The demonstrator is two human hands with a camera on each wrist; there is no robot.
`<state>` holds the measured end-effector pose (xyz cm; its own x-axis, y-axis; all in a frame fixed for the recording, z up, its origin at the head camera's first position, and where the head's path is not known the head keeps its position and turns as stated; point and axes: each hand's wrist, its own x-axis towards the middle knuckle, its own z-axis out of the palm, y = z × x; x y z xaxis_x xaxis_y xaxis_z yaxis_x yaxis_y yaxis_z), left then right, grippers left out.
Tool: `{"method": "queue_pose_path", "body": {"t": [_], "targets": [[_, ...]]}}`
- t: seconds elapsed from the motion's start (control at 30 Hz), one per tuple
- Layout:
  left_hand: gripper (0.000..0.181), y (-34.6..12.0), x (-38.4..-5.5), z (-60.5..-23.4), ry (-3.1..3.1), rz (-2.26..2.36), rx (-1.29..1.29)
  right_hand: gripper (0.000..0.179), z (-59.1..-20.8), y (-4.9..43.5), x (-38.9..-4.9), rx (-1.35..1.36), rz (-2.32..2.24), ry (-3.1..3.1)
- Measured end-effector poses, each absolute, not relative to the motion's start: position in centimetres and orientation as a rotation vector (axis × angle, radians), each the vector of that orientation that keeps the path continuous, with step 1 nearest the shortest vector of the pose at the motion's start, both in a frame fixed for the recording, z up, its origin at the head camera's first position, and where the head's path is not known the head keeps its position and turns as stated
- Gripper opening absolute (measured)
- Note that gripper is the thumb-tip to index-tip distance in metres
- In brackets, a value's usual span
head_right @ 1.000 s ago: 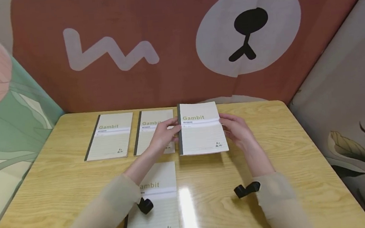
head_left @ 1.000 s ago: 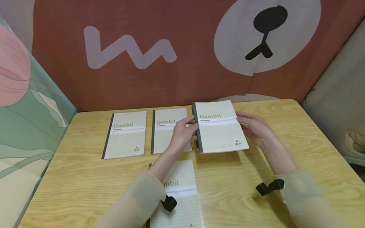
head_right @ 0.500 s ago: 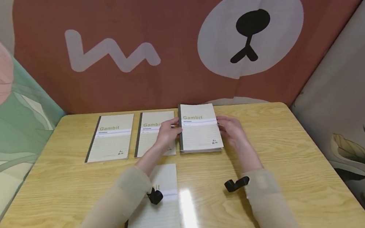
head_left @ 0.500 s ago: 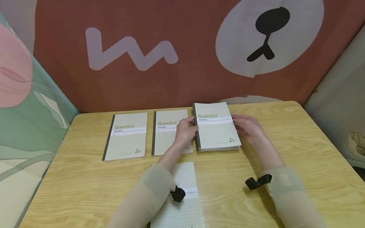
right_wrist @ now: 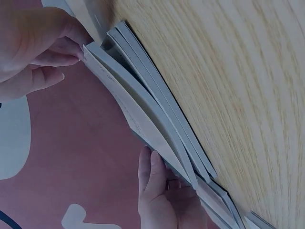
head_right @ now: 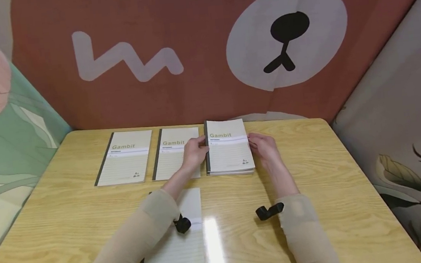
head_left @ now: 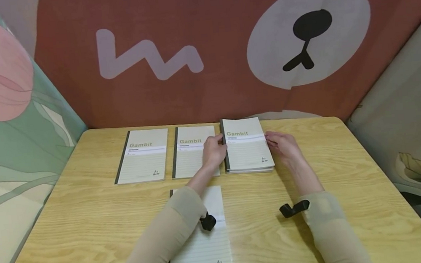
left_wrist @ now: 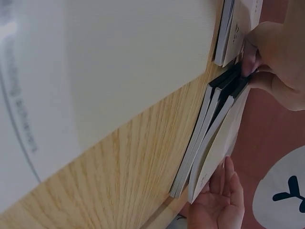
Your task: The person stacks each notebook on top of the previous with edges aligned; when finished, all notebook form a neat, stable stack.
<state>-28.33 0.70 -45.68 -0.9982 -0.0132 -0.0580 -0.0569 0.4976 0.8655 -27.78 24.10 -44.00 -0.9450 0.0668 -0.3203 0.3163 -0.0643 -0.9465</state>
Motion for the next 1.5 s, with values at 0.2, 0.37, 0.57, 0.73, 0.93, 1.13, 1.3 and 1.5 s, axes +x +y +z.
{"method": "queue_pose_path", "body": {"t": [0.2, 0.37, 0.57, 0.73, 0.93, 1.13, 1.3, 1.5], "targets": [[0.047, 0.7, -28.3, -45.6, 2.744, 1.5, -0.073, 0.05, -43.8, 23.5, -27.7, 0.395, -2.098, 2.14], [0.047, 0.7, -28.1, -45.4, 2.76, 1.487, -0.079, 0.05, -43.3, 23.5, -27.6, 0.36, -2.088, 2.167], [0.05, 0.8, -27.9, -45.2, 2.779, 1.451, -0.079, 0.052, -42.9, 23.3, -27.8, 0.381, -1.923, 2.22], [0.052, 0.9, -27.7, -45.2, 2.776, 1.42, -0.056, 0.053, -42.7, 23.4, -27.6, 0.361, -1.868, 2.218], [0.052, 0.9, -27.5, -45.1, 2.753, 1.434, -0.028, 0.055, -42.5, 23.5, -27.4, 0.339, -1.798, 2.252], [0.053, 0.9, -27.4, -45.1, 2.74, 1.43, -0.032, 0.054, -42.5, 23.6, -27.2, 0.293, -1.765, 2.257], [0.053, 0.9, -27.4, -45.2, 2.732, 1.434, -0.029, 0.054, -42.4, 23.6, -27.0, 0.286, -1.751, 2.26], [0.053, 0.9, -27.4, -45.3, 2.7, 1.434, -0.041, 0.055, -42.6, 23.6, -27.0, 0.283, -1.735, 2.26]]}}
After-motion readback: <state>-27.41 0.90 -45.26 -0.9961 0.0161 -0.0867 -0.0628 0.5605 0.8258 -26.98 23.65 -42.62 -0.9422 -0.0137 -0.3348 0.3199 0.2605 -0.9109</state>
